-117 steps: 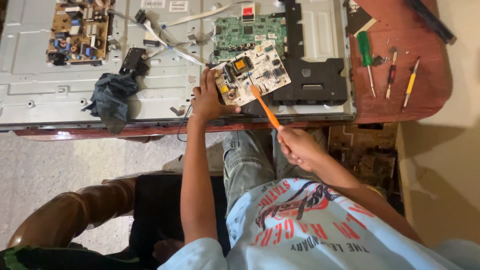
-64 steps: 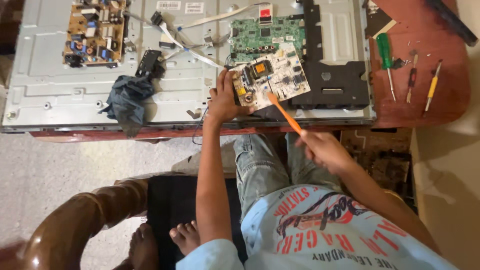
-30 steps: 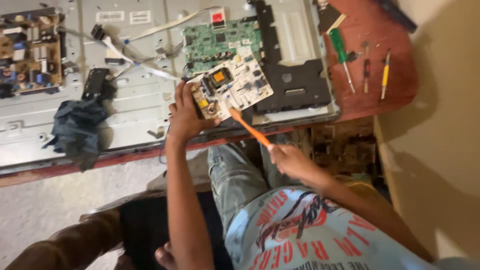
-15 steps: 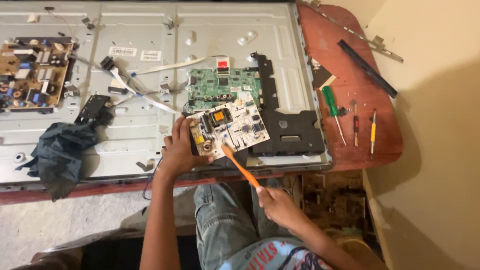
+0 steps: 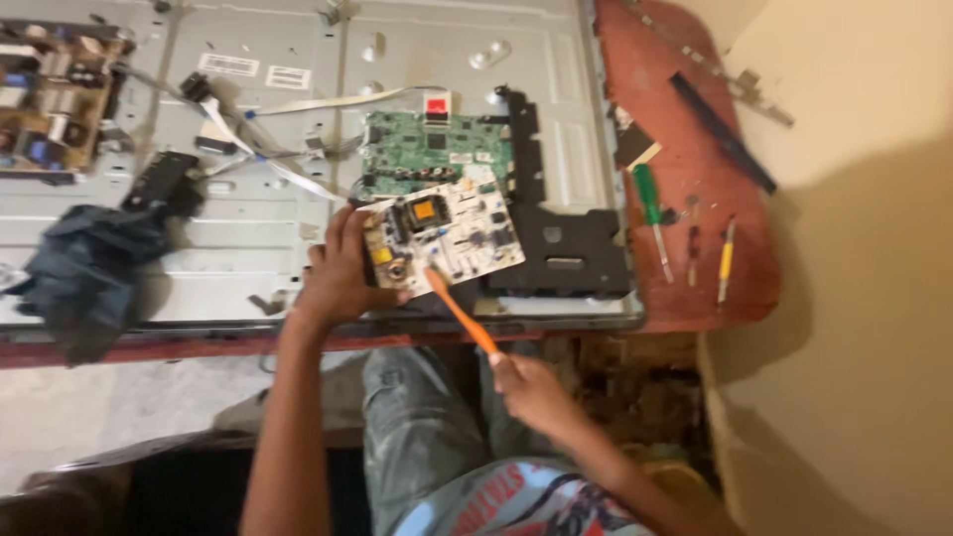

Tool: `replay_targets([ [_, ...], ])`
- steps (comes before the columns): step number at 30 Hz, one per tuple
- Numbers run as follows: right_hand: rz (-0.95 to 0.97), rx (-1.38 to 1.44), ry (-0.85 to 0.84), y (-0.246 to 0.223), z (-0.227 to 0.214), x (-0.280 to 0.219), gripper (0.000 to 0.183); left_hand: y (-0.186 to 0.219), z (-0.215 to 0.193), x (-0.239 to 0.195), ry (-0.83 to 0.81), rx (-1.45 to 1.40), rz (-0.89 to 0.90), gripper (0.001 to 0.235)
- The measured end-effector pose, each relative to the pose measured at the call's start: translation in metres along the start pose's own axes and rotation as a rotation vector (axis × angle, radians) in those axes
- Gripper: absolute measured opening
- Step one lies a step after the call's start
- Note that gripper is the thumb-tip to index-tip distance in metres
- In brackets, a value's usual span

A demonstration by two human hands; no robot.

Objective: The person uses a toothbrush to scrub the surface of a circuit board placed on a disassembled appliance chassis. The person holds the board steady with the left hand while brushing with the right hand, moving the brush across different areas of the board.

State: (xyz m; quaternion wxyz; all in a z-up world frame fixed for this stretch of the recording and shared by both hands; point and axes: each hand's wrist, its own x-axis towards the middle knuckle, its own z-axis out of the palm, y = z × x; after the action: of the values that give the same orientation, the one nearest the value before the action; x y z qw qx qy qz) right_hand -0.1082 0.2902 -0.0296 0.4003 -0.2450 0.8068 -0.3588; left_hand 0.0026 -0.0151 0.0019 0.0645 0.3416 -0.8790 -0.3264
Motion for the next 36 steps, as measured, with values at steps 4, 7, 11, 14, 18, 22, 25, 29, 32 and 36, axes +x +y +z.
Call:
replay_targets([
  [4, 0.048, 0.038, -0.019, -0.004, -0.002, 0.006, 0.056, 0.005, -0.002, -0.001, -0.070, 0.008, -0.090, 0.137],
  [7, 0.032, 0.057, -0.038, -0.005, -0.001, 0.000, 0.057, 0.005, 0.001, -0.003, -0.055, 0.009, -0.075, 0.137],
  [11, 0.066, 0.066, -0.050, -0.007, 0.000, -0.010, 0.056, 0.003, 0.001, -0.008, -0.052, 0.009, -0.058, 0.137],
  [14, 0.060, 0.045, -0.037, -0.015, -0.007, -0.002, 0.056, 0.006, -0.002, -0.001, -0.047, 0.015, -0.067, 0.138],
  [18, 0.090, 0.057, -0.038, -0.013, -0.003, -0.009, 0.055, 0.005, -0.001, -0.003, -0.046, 0.025, -0.064, 0.138],
  [22, 0.020, 0.020, -0.029, -0.012, -0.005, -0.005, 0.056, 0.008, 0.000, -0.002, -0.057, 0.010, -0.083, 0.138],
  [25, 0.011, -0.070, -0.015, -0.008, -0.002, 0.000, 0.058, 0.006, -0.003, -0.003, -0.049, 0.016, -0.083, 0.137],
  [29, -0.166, -0.128, 0.066, 0.006, -0.002, 0.004, 0.062, 0.004, 0.001, 0.000, -0.043, 0.003, -0.064, 0.135],
  [32, -0.046, -0.085, 0.016, 0.010, 0.004, 0.001, 0.061, 0.002, 0.001, -0.002, -0.036, -0.007, -0.041, 0.135],
  [36, -0.031, -0.050, -0.022, 0.002, -0.001, 0.004, 0.060, 0.004, 0.000, -0.002, -0.029, -0.006, -0.024, 0.134],
])
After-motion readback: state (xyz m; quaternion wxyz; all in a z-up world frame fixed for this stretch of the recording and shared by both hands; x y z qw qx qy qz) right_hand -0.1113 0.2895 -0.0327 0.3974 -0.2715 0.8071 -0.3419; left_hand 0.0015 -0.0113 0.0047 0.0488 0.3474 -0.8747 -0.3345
